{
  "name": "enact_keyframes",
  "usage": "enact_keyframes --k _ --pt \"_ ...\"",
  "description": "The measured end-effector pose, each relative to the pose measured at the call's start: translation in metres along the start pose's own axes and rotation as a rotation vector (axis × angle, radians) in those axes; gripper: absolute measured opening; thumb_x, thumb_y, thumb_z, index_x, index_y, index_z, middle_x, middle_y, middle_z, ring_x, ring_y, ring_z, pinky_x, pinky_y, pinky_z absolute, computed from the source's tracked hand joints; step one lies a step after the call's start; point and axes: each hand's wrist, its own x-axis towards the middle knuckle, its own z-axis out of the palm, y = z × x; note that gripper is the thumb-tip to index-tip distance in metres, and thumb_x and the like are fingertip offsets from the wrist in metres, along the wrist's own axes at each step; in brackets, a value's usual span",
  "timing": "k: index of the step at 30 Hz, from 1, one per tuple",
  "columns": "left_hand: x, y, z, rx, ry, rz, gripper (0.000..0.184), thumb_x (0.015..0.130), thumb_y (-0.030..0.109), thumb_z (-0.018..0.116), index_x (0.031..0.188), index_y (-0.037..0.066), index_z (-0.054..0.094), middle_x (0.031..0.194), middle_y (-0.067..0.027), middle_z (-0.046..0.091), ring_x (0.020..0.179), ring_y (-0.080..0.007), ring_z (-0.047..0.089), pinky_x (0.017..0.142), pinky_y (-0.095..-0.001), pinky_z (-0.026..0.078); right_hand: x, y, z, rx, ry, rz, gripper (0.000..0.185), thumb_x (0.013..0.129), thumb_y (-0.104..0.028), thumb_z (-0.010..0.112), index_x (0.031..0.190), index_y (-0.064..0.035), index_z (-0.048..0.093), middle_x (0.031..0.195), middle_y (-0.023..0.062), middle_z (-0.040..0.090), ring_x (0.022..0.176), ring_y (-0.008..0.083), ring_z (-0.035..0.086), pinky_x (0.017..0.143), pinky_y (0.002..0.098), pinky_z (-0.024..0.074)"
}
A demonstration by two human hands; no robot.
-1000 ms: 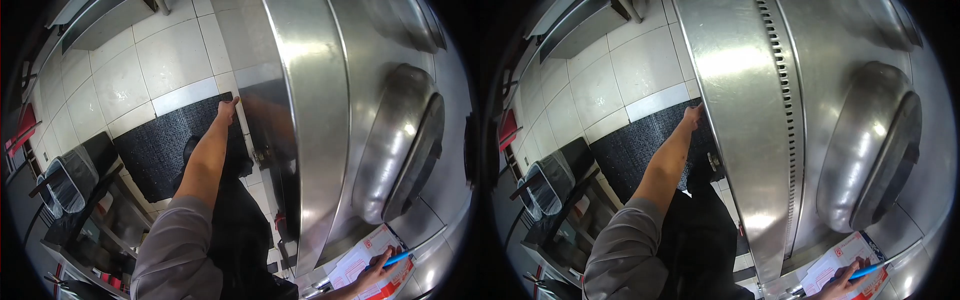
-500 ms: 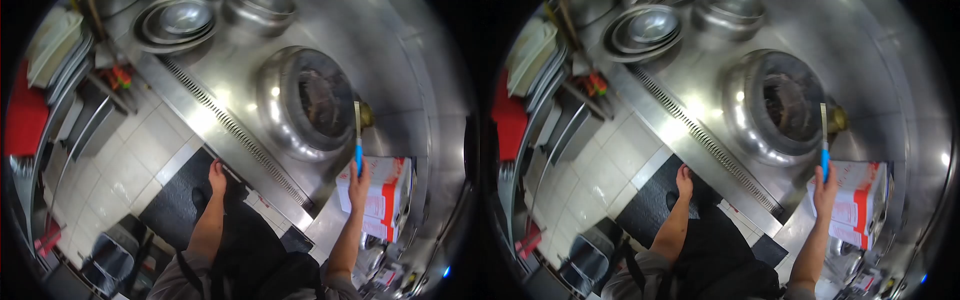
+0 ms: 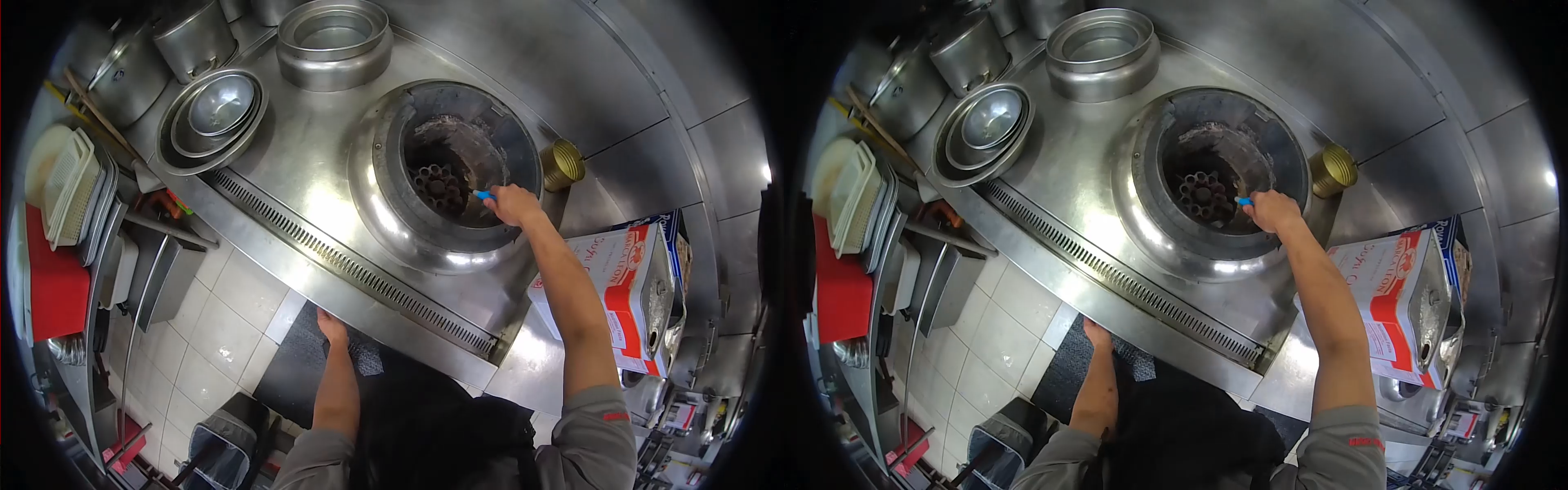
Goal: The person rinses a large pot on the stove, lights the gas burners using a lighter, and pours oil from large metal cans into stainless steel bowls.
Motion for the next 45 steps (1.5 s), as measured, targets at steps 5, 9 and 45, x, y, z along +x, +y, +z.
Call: enact_keyframes --k 5,9,45 --pt "0.011 -0.008 -0.007 -0.183 -0.027 -0.172 0.025 0.1 0.005 0.051 0.122 -0.001 0.062 0.11 -0.0082 0.069 0.095 -0.0174 0.066 0.084 -0.0303 0.053 0.036 0.004 0.014 -0.043 -0.065 -0.044 0.036 0.098 -0.04 0.056 0.115 -0.0115 0.069 0.111 0.0169 0.071 0.108 0.0373 0.066 0.091 0.0494 0.0528" --pt "0.009 -0.006 -0.014 -0.119 -0.044 -0.208 0.028 0.101 0.003 0.049 0.125 -0.002 0.06 0.114 -0.0082 0.069 0.099 -0.018 0.065 0.088 -0.0311 0.052 0.045 -0.002 0.013 -0.055 -0.102 -0.086 0.035 0.098 -0.039 0.056 0.114 -0.0114 0.07 0.113 0.018 0.07 0.109 0.0378 0.066 0.093 0.0493 0.0524" --pt "0.007 -0.005 -0.008 -0.199 0.011 -0.221 0.033 0.102 0.006 0.049 0.134 -0.004 0.052 0.121 -0.0114 0.066 0.106 -0.02 0.064 0.093 -0.0316 0.05 0.047 -0.004 0.026 -0.03 -0.162 -0.061 0.035 0.098 -0.039 0.056 0.12 -0.0149 0.068 0.121 0.0154 0.068 0.115 0.0377 0.063 0.096 0.0493 0.0518"
